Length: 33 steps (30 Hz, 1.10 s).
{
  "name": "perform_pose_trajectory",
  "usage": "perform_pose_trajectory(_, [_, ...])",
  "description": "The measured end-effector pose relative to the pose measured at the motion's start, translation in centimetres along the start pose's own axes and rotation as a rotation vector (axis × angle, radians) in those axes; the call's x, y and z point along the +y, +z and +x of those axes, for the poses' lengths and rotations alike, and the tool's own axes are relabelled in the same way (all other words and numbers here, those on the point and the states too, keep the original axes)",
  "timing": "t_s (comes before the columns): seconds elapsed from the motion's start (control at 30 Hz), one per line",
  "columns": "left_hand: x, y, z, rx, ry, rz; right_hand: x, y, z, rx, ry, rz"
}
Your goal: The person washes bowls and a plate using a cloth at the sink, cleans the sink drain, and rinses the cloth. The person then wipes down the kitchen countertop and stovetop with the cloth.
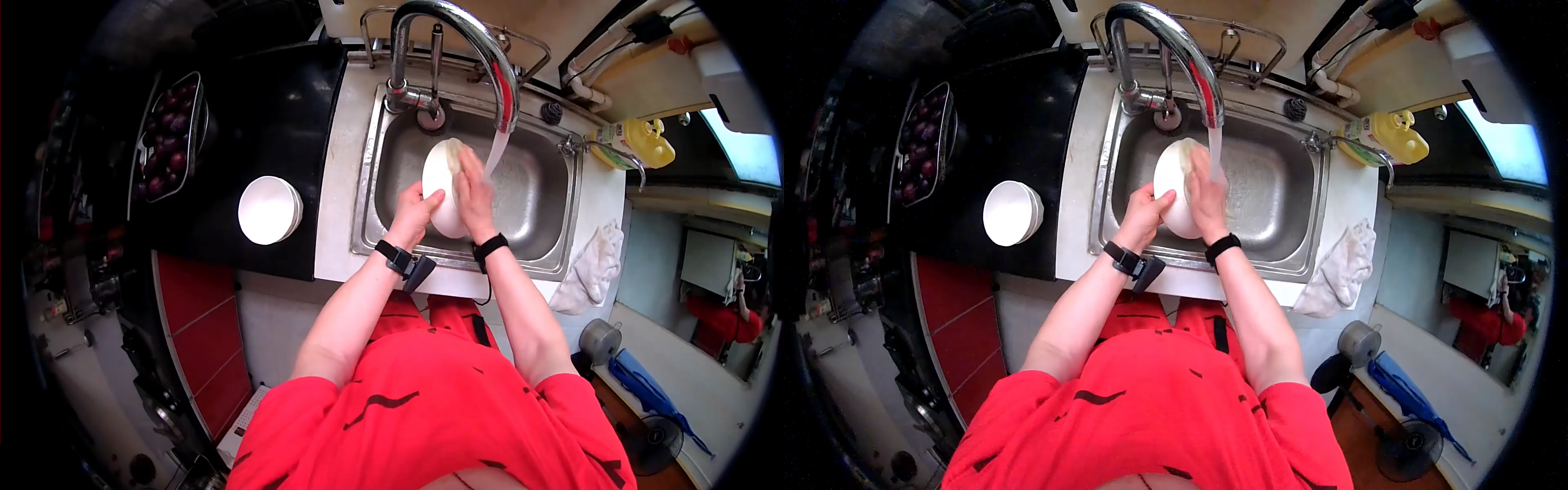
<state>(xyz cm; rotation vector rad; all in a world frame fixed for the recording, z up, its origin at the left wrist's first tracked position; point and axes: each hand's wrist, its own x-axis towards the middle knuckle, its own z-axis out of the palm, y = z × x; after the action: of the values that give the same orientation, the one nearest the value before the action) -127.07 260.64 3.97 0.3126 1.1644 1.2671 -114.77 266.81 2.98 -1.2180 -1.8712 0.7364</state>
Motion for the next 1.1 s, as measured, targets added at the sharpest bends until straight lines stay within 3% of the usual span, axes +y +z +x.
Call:
perform_pose_trajectory(0.03, [-0.1,0.1,-0.2,0.000,0.000,-0.002,1.2,0.1,0.3,0.068,0.008,-0.088])
perform_pose_trajectory(0.1, [-0.2,0.6,-0.3,0.013,0.181,0.448,3.9,0.2,0.4,0.094,0.094,0.007])
perform_pose_trajectory(0.13, [0.0,0.7,-0.6,0.010,0.183,0.447,5.4,0.4,-0.2,0.055,0.450,0.407])
perform_pose_trajectory(0.17, [0.3,0.8,-1.2,-0.020,0.304,0.698,7.0,0.5,-0.9,0.010,0.806,0.810])
perform_pose_trajectory(0.23, [0.5,0.9,-2.6,-0.075,0.540,1.194,7.2,-1.8,-1.2,-0.041,1.012,1.109])
perform_pose_trajectory(0.3, [-0.2,0.6,-3.4,-0.122,0.647,1.204,3.4,-5.0,0.2,-0.183,1.120,1.115])
perform_pose_trajectory(0.37, [-1.1,0.3,-3.3,-0.248,0.751,1.351,3.8,-5.8,-0.2,-0.191,1.068,1.117])
perform_pose_trajectory(0.43, [-1.4,0.4,-3.6,-0.278,0.702,1.375,6.2,-6.6,-1.0,-0.316,1.062,0.888])
perform_pose_trajectory(0.53, [-1.8,0.0,-3.7,-0.331,0.603,1.431,5.7,-7.7,-1.6,-0.240,1.058,0.796])
perform_pose_trajectory(0.6, [-2.6,-0.4,-3.1,-0.006,0.692,1.348,6.1,-8.3,-2.1,-0.166,0.983,0.720])
perform_pose_trajectory(0.63, [-3.2,-0.9,-2.2,-0.011,0.695,1.346,6.3,-8.7,-2.1,-0.160,0.982,0.719])
perform_pose_trajectory(0.7, [-4.0,-2.0,-0.6,0.116,0.352,0.820,6.3,-9.1,-2.4,-0.167,0.982,0.736])
perform_pose_trajectory(0.73, [0.1,0.8,-2.6,0.162,-0.181,0.296,6.2,-9.0,-2.6,-0.167,0.982,0.736])
perform_pose_trajectory(0.77, [-0.3,0.1,-2.1,0.161,-0.179,0.296,6.0,-8.9,-2.9,-0.152,0.975,0.794])
perform_pose_trajectory(0.83, [-0.8,-1.7,-1.2,-0.141,-0.425,-0.297,5.3,-8.7,-3.1,-0.135,0.969,0.853])
perform_pose_trajectory(0.93, [0.1,-2.3,-1.4,-0.185,-0.423,-0.286,4.6,-8.3,-2.9,-0.113,0.979,0.938])
perform_pose_trajectory(1.03, [0.7,-2.5,-1.4,-0.234,-0.403,-0.260,5.4,-7.9,-1.8,-0.149,0.996,0.817])
perform_pose_trajectory(1.1, [0.7,-2.3,-1.5,-0.148,-0.323,-0.159,5.8,-7.8,-1.6,-0.095,0.454,-0.086])
